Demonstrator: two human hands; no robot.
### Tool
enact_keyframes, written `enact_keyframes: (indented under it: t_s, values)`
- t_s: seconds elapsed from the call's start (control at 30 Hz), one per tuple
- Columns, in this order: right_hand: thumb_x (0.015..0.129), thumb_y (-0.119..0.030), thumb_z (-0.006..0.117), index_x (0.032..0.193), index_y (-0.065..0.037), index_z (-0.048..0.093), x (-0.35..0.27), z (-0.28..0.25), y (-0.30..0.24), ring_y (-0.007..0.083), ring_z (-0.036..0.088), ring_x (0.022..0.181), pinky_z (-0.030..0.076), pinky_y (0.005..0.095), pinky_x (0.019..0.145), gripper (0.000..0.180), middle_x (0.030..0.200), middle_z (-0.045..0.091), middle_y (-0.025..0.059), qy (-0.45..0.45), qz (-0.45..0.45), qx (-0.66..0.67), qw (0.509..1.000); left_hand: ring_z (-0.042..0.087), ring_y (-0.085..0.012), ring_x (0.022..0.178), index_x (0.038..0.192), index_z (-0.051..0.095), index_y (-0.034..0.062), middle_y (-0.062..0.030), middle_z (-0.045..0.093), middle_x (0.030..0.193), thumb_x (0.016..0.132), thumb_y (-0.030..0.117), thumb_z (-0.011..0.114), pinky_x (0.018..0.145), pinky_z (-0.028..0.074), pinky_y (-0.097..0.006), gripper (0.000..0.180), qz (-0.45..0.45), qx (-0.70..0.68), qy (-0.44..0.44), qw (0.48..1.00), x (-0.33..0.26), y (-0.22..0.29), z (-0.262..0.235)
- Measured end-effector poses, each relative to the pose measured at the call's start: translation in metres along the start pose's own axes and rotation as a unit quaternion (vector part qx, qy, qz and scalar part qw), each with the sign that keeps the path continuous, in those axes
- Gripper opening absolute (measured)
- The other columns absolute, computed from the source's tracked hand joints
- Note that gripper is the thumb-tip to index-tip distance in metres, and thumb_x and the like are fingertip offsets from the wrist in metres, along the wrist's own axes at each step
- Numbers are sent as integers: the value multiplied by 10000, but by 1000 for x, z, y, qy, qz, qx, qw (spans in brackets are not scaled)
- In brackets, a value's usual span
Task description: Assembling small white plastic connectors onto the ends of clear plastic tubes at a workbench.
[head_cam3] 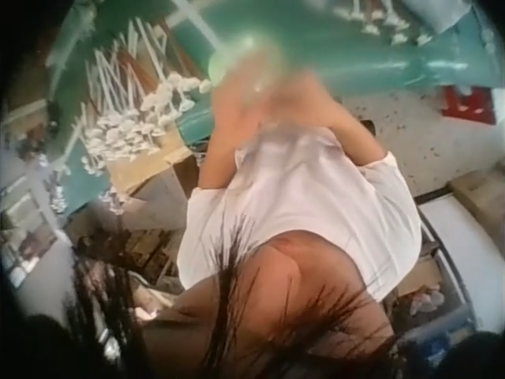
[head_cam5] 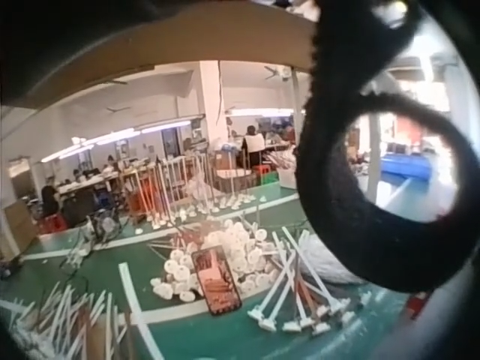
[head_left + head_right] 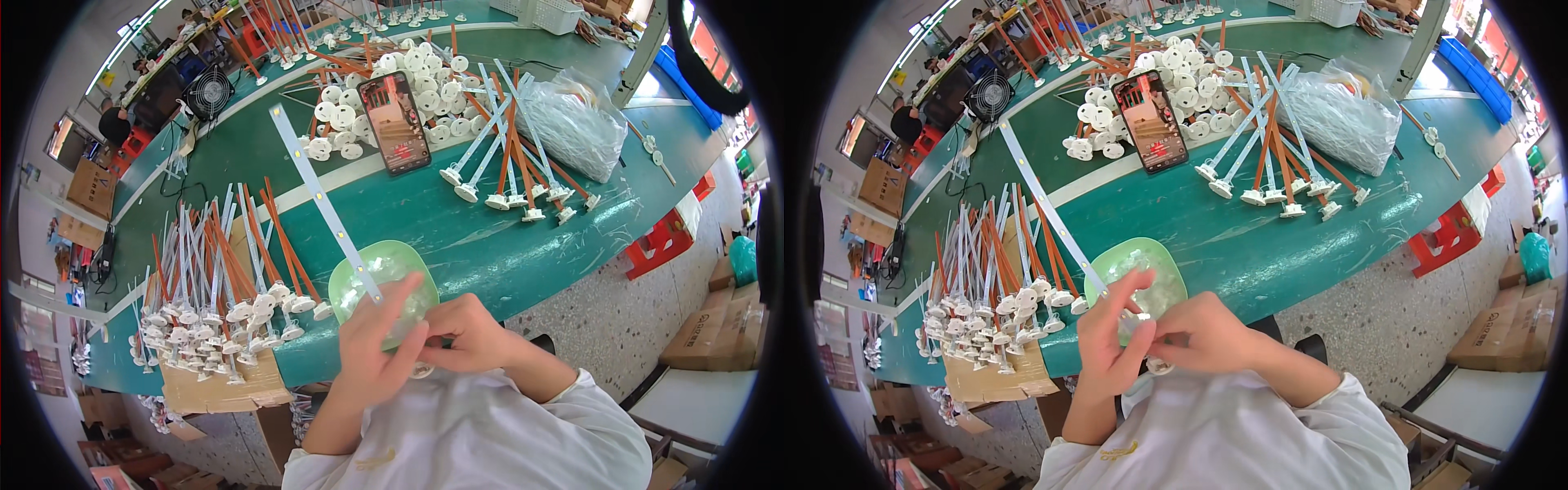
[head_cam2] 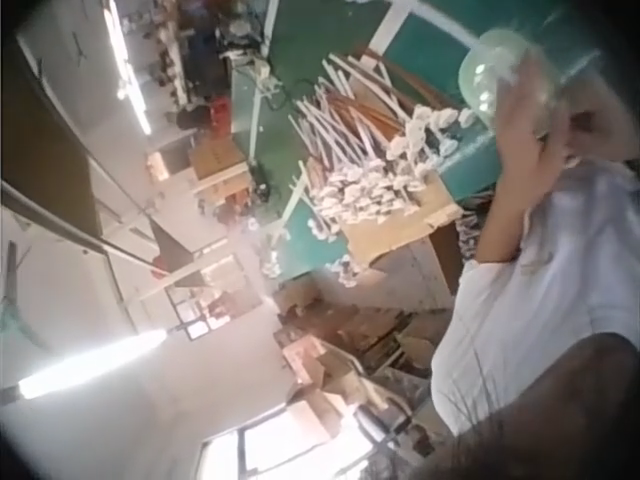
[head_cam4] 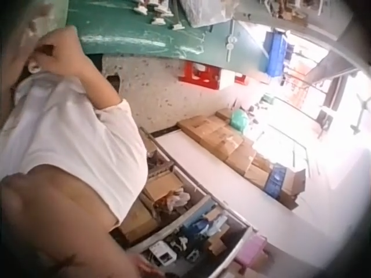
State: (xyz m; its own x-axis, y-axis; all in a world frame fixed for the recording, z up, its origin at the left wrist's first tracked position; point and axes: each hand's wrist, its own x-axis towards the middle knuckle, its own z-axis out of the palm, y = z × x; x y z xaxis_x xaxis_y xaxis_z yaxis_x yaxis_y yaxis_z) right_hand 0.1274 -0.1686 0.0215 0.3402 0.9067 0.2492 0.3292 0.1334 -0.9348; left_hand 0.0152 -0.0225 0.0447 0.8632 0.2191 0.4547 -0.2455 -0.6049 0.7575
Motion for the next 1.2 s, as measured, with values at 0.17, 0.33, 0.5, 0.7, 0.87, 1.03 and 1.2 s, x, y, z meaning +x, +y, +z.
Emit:
enact_keyframes:
  t_s: [0.17,0.33,0.5,0.7,0.87,1.03,1.2]
  values:
    - [802,-11,758,841,-6,731,10,6,-8,77,528,569,344,257,476,48,697,647,47,79,84,143,983,604,-272,1136,1319,538,-52,-212,601,1279,847,19,655,937,480,-382,492,-87,-232,76,966,-40,-3,-12]
    - [817,21,746,870,-7,745,24,18,2,40,515,639,346,219,516,59,793,649,24,122,42,173,976,563,-213,1188,1332,529,-54,-150,591,1297,874,3,643,1035,415,-379,476,-137,-382,6,914,-61,-30,-2]
    - [848,6,721,933,1,736,35,23,-3,48,516,649,371,221,533,87,841,655,43,98,102,217,966,575,-234,1197,1358,519,-30,-150,612,1272,892,-27,613,1042,428,-403,475,-152,-467,18,871,-70,-45,0]
    - [738,8,752,925,-1,711,32,24,5,147,571,640,430,229,542,191,915,676,88,220,-123,-98,963,601,-271,1173,1345,531,-29,-179,601,1298,908,26,623,1005,479,-422,450,-162,-528,76,830,-69,-50,2]
    - [636,11,787,906,-24,727,29,31,10,220,634,716,514,267,589,278,935,680,97,209,-288,-163,920,585,-287,1205,1344,546,1,-202,563,1353,947,104,614,1007,485,-445,415,-166,-475,113,856,-65,-45,5]
    - [608,11,798,882,-31,739,28,25,17,227,659,747,552,289,611,283,941,682,92,210,-339,-220,890,539,-262,1259,1355,522,-58,-196,557,1364,906,-38,603,1059,427,-410,457,-159,-573,105,797,-61,-40,9]
    - [606,42,763,875,-35,740,26,26,13,219,666,748,561,290,620,280,921,691,79,220,-331,-215,892,565,-284,1235,1338,542,-26,-226,518,1403,941,14,598,1028,474,-442,403,-169,-494,94,848,-72,-51,11]
